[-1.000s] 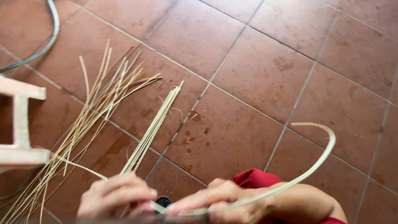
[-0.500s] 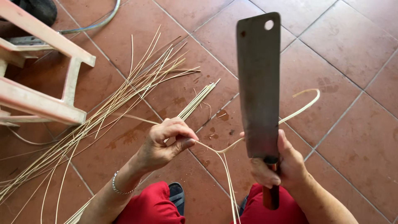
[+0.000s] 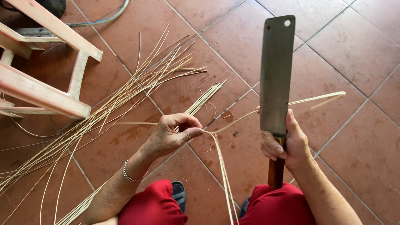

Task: The person sits on a tiled floor and uses a large cleaver to split long bamboo strips into thinner strands. They hold each strip with one hand and draw the blade along its length to peel off thin layers, repeating the process on multiple strips.

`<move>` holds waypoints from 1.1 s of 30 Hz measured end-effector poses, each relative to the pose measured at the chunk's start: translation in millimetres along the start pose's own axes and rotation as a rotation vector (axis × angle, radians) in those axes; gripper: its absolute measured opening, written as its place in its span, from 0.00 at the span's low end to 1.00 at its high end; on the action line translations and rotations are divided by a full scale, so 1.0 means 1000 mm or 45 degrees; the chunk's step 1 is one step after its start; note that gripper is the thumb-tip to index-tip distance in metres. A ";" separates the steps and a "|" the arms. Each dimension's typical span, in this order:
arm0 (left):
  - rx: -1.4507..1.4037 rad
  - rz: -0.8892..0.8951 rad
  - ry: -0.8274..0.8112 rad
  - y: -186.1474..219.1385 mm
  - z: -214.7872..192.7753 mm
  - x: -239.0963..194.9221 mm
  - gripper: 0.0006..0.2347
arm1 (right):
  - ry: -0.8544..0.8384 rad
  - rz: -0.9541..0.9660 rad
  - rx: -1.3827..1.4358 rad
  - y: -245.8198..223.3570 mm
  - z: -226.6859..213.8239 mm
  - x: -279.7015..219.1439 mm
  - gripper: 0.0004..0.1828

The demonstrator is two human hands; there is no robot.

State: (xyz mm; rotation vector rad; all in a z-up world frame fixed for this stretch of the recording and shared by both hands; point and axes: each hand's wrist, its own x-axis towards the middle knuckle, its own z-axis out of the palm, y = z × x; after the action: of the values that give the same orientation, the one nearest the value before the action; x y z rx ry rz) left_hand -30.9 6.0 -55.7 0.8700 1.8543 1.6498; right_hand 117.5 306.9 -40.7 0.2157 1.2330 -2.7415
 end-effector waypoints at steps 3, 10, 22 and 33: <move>-0.009 -0.073 0.026 -0.011 -0.005 0.000 0.04 | 0.083 -0.028 -0.066 -0.002 -0.002 0.004 0.41; -0.031 0.236 -0.099 -0.052 -0.018 0.016 0.03 | 0.257 -0.060 -0.302 -0.004 -0.005 0.014 0.40; -0.093 -0.023 -0.097 -0.084 -0.021 0.021 0.04 | 0.362 -0.047 -0.317 -0.003 -0.035 0.034 0.36; -0.216 -0.145 -0.082 -0.117 -0.032 0.023 0.06 | 0.498 -0.060 -0.332 0.010 -0.095 0.049 0.32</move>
State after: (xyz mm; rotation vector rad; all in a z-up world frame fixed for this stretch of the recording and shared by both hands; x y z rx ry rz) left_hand -85.3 -4.7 -166.6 0.7237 1.6619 1.6609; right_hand 78.8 368.7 -118.6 0.7282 1.6903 -2.6168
